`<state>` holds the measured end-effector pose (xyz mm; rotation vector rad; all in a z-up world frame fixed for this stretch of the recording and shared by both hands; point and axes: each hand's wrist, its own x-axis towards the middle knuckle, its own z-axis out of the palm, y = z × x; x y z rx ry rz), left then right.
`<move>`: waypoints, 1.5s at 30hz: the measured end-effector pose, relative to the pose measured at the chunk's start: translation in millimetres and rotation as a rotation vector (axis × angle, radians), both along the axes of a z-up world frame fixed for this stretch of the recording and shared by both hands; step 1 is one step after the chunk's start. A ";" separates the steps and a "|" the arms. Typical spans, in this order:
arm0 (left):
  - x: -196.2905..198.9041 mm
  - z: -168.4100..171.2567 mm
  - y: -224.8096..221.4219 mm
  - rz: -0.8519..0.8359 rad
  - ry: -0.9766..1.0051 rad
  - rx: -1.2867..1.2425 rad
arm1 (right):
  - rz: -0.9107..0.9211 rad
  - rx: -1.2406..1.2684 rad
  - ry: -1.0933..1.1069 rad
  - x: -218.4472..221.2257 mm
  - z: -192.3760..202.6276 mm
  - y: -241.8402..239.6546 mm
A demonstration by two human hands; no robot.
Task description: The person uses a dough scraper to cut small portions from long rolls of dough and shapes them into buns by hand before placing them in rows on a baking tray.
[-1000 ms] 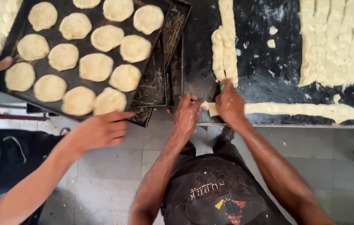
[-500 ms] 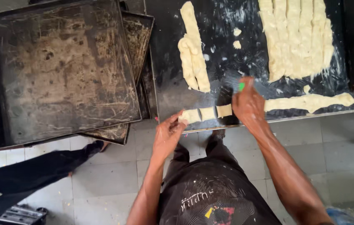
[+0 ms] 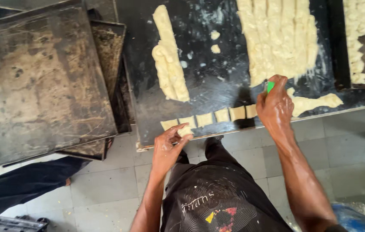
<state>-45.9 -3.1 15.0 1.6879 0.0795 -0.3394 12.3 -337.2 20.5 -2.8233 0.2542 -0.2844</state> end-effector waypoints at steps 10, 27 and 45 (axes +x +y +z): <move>11.2 -5.0 -63.8 -0.049 0.049 -0.031 | 0.010 0.005 0.049 -9.3 16.4 -73.5; 30.9 32.8 -141.0 -0.110 0.040 0.010 | 0.074 0.023 -0.019 -3.9 47.2 -163.1; 28.8 42.5 -160.7 -0.094 0.033 0.080 | 0.174 -0.179 0.090 17.7 60.7 -214.5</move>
